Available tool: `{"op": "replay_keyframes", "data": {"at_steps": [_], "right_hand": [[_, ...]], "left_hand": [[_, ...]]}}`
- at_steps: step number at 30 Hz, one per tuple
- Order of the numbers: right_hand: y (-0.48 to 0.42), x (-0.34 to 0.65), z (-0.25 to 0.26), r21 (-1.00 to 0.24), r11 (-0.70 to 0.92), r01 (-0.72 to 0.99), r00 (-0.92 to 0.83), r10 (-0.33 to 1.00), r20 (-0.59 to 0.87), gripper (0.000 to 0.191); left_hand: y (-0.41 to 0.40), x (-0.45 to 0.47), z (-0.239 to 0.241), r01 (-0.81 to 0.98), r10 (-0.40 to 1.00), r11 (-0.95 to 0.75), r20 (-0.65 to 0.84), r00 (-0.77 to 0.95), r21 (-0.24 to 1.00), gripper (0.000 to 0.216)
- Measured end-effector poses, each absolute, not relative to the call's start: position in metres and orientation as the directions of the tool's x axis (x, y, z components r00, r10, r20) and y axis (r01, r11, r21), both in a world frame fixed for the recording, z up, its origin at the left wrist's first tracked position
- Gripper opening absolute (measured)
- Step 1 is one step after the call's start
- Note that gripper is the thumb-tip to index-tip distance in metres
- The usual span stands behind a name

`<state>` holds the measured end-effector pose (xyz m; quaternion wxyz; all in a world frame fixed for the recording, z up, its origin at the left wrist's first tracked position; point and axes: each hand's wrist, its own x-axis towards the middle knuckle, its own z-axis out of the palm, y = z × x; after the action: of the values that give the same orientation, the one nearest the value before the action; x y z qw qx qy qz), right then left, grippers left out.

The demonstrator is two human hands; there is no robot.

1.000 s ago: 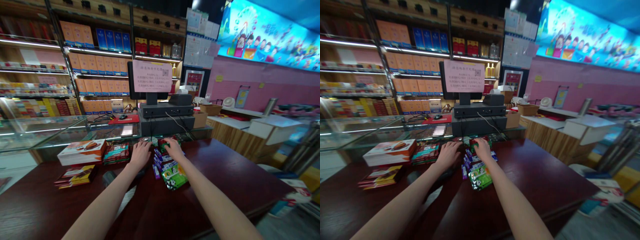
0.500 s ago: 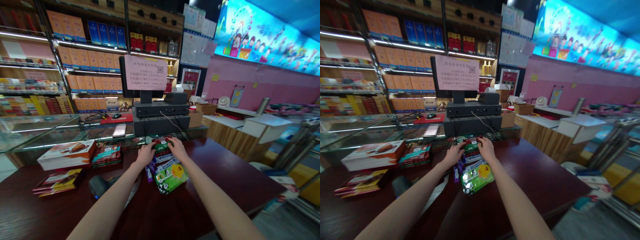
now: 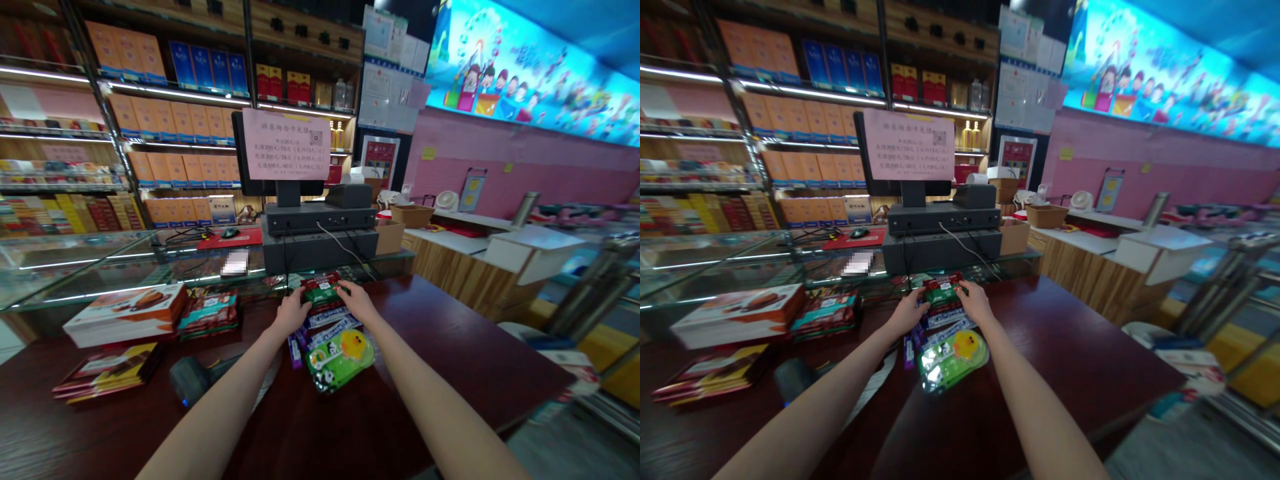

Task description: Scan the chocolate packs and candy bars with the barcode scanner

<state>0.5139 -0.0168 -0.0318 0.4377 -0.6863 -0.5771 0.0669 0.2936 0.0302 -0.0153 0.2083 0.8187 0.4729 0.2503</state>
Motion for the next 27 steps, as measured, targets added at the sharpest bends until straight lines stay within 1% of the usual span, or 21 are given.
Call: {"op": "replay_keyframes", "data": {"at_steps": [7,13,20,27], "right_hand": [[-0.016,0.511,-0.031,-0.713,0.083,0.696,0.326,0.848,0.417,0.033],[-0.021,0.506,-0.028,-0.735,0.113,0.669,0.328,0.842,0.428,0.025],[-0.024,0.491,-0.016,-0.755,0.150,0.638,0.334,0.830,0.447,0.032],[-0.037,0.468,-0.009,-0.770,0.204,0.604,0.302,0.836,0.458,0.035]], "left_hand": [[0.029,0.295,-0.016,0.672,0.855,-0.513,0.249,0.455,0.534,0.046],[0.034,0.296,-0.020,0.624,0.829,-0.553,0.286,0.481,0.552,0.044],[0.033,0.290,-0.014,0.560,0.800,-0.593,0.338,0.496,0.579,0.039],[0.015,0.250,0.011,0.472,0.748,-0.652,0.403,0.527,0.593,0.037]]}}
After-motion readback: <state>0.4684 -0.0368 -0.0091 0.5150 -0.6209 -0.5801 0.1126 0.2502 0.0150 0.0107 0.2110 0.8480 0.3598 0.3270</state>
